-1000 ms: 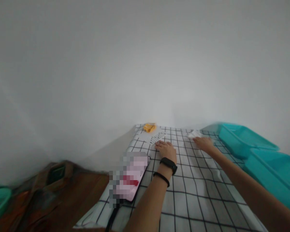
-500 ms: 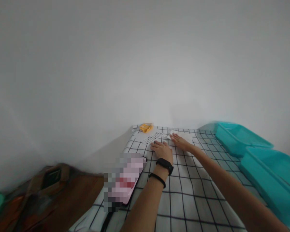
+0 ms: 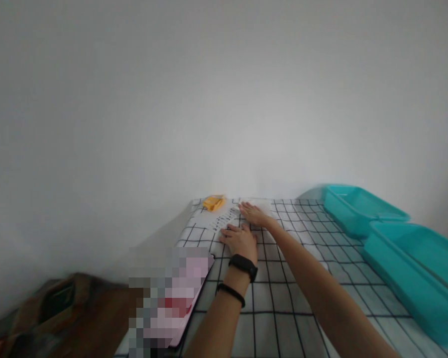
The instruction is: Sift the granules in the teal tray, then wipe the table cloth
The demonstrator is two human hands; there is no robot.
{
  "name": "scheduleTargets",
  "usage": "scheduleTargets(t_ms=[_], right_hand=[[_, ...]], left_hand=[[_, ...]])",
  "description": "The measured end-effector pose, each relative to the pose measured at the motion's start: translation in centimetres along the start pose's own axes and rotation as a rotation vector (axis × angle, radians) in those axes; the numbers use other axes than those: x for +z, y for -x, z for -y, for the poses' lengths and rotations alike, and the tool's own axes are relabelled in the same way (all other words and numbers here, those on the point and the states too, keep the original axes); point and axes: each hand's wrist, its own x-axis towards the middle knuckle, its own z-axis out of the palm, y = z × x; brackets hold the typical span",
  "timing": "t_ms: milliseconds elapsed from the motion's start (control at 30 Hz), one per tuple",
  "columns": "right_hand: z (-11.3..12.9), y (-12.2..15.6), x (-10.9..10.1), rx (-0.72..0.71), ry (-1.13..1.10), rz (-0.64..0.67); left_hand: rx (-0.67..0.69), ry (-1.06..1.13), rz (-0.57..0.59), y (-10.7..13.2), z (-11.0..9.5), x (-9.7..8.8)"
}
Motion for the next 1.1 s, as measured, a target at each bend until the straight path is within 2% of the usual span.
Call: scheduleTargets(t_ms=[100, 267, 367, 433, 533, 633, 833, 933, 1000, 1100], right_hand=[[-3.6, 3.0, -1.6, 0.125, 0.076, 0.059], [-10.6, 10.5, -5.5, 0.451, 0.235, 0.122], [-13.0, 14.2, -7.1, 0.604, 0.313, 0.124], [-13.5, 15.5, -7.5, 0.631, 0.344, 0.127], [-13.1, 15.7, -7.4, 0.587, 0.367, 0.131], [-11.5, 14.6, -6.6, 0.462, 0.371, 0.137], [-5.5, 10.6, -3.5, 0.143, 0.337, 0.171], [-3.2, 8.8, -2.3, 0.061, 0.297, 0.187], [-3.1, 8.2, -2.2, 0.062, 0.273, 0.192], [-5.1, 8.3, -3.3, 0.148, 0.254, 0.189]], left_hand=[[-0.043, -0.055, 0.0, -0.3, -0.3, 0.1], [-0.048, -0.117, -0.017, -0.6, -0.6, 0.5], [-0.036, -0.135, -0.029, -0.6, -0.6, 0.6], [-0.028, -0.147, -0.037, -0.5, -0.5, 0.6], [-0.025, -0.168, -0.041, -0.6, -0.6, 0.6], [-0.023, -0.186, -0.04, -0.6, -0.7, 0.6], [-0.022, -0.204, -0.046, -0.4, -0.8, 0.5], [-0.023, -0.212, -0.049, -0.4, -0.8, 0.4], [-0.021, -0.22, -0.052, -0.5, -0.7, 0.5], [-0.008, -0.228, -0.055, -0.5, -0.5, 0.5]])
